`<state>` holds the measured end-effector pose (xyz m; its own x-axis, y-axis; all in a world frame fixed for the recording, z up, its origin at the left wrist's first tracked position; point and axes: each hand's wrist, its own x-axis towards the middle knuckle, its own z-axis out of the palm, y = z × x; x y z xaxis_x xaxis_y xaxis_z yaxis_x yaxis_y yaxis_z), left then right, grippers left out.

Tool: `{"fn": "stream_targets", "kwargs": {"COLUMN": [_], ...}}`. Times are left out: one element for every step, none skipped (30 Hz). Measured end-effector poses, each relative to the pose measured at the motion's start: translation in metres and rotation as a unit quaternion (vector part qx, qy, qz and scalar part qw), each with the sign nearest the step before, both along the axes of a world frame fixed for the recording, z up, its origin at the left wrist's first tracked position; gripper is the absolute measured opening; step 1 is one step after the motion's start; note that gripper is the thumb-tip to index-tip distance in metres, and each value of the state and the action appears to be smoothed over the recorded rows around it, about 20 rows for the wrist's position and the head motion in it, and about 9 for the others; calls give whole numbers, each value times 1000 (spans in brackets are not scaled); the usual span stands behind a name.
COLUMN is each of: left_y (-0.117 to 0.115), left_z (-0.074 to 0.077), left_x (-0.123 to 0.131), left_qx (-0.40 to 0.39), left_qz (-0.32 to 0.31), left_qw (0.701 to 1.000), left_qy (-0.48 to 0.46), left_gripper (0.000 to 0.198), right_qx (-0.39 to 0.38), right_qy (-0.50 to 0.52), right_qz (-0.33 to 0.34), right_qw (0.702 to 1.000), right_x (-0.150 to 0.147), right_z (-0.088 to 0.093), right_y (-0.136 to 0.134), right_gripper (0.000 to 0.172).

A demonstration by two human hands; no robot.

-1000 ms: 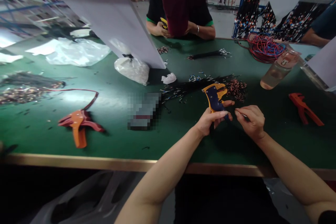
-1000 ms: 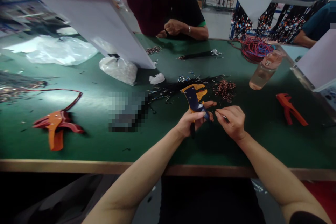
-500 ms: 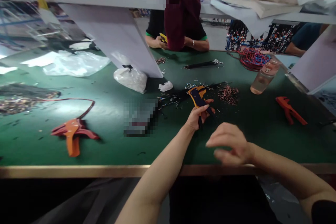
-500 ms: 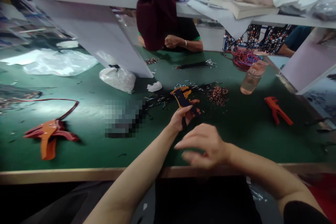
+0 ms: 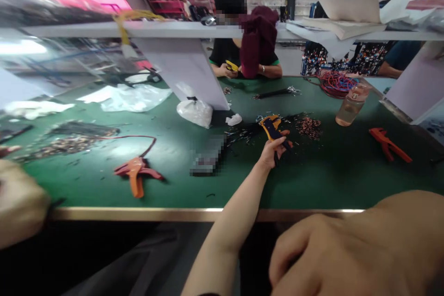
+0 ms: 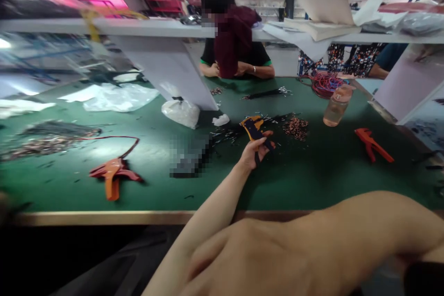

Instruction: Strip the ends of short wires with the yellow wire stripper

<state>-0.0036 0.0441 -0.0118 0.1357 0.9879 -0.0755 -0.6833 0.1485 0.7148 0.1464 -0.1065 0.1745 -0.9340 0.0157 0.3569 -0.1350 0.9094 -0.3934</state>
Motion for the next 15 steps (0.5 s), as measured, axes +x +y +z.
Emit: {"fn": "stream_targets", "kwargs": {"left_y": [0, 1, 1, 1, 2, 2, 2, 2, 2, 2, 1, 1, 0, -1, -2], "left_z": [-1, -1, -2, -2, -3, -3, -2, -2, -1, 1, 2, 4, 6, 7, 8], "left_x": [0, 0, 1, 1, 1, 1, 1, 1, 2, 2, 3, 4, 4, 5, 5], "left_qx": [0, 1, 0, -1, -2, -1, 1, 3, 7, 9, 12, 15, 18, 21, 24], "left_qz": [-4, -8, -11, -19, -22, -23, -23, -21, -20, -22, -26, -31, -37, -42, -47], "left_qw": [1000, 1000, 1000, 1000, 1000, 1000, 1000, 1000, 1000, 999, 999, 999, 998, 997, 997], "left_qy": [1, 3, 2, 0, -3, -5, -9, -13, -18, -25, -31, -39, -46, -53, -60], "left_gripper": [33, 34, 35, 36, 36, 36, 35, 34, 33, 32, 31, 30, 29, 29, 28], "right_qx": [-15, -29, -39, -48, -54, -58, -60, -59, -55, -44, -28, -5, 22, 39, 44], "right_qy": [16, 29, 39, 43, 46, 49, 50, 55, 56, 49, 46, 56, 86, 91, 91], "right_qz": [42, 57, 71, 60, 41, 26, 12, 8, 8, -6, -37, -110, -189, -251, -301], "right_qw": [999, 998, 996, 996, 997, 997, 997, 997, 997, 998, 998, 992, 978, 963, 948], "right_x": [-1, -2, -3, -4, -4, -2, 1, 6, 12, 19, 26, 34, 43, 51, 58], "right_z": [9, 17, 22, 26, 27, 27, 27, 25, 23, 20, 16, 9, 0, -12, -26], "right_y": [1, 1, -1, -4, -8, -12, -16, -18, -17, -14, -7, 3, 16, 31, 47], "right_gripper": [13, 14, 17, 18, 19, 18, 17, 16, 16, 15, 16, 19, 21, 24, 28]}}
